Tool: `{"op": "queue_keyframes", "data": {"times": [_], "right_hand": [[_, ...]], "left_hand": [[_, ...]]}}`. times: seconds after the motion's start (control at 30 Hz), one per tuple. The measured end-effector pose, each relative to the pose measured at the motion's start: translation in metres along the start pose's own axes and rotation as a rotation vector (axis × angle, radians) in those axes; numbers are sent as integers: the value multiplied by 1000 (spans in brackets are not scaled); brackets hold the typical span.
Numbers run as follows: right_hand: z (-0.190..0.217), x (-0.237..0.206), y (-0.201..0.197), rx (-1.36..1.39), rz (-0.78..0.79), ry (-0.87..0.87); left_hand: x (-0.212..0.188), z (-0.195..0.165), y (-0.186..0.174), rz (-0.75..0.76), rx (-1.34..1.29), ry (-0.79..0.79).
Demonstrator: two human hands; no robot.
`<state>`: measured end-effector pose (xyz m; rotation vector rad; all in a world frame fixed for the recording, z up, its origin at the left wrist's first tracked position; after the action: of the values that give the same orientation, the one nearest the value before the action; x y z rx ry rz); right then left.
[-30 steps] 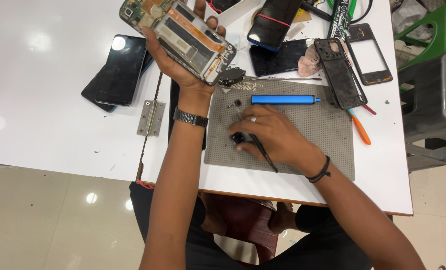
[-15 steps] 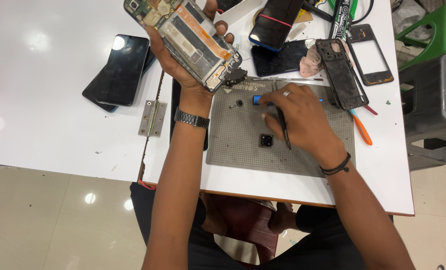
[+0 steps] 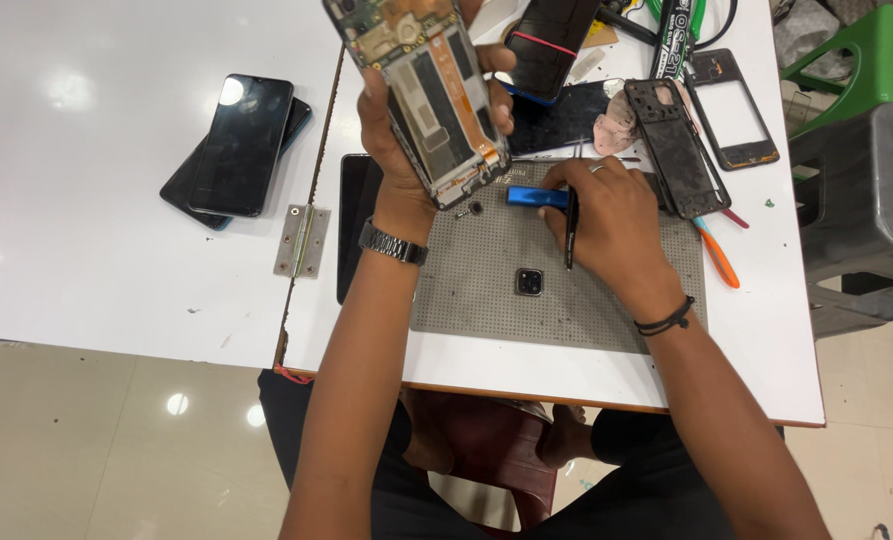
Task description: The person works on a disassembled smartphone at a repair bench, lifting the motherboard out of the phone frame and repositioning it, then uses tweezers to work on small components on the board. They hold the phone chassis and board with both hands throughout, turning the assembly to access different sides.
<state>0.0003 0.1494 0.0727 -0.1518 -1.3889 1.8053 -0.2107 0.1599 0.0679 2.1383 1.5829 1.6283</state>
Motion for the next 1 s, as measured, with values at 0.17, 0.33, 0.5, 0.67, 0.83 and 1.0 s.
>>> {"op": "queue_keyframes", "data": {"times": [0.17, 0.33, 0.5, 0.67, 0.83, 1.0], "right_hand": [[-3, 0, -5, -22, -82, 31], [3, 0, -9, 132, -122, -48], [15, 0, -13, 297, -208, -154], [2, -2, -25, 182, -215, -81], [-31, -4, -25, -324, -141, 155], [-53, -14, -23, -312, -133, 189]], "left_hand": [[1, 6, 4, 75, -1, -60], [-2, 12, 5, 101, -17, -96], [-5, 17, 7, 108, 12, -121], [-7, 20, 10, 121, -2, -164], [-8, 24, 12, 99, 42, -181], [-12, 25, 12, 53, 109, -201]]}}
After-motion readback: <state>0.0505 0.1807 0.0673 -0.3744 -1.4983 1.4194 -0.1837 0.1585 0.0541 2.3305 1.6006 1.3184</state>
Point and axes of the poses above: each hand's wrist, its own x-axis towards the middle knuckle, its own y-axis out of the palm, z = x × y, the point moved 3 cm from there along x, towards the middle knuckle, and after that the axes turned 9 degrees about x, right-handed, at the moved point
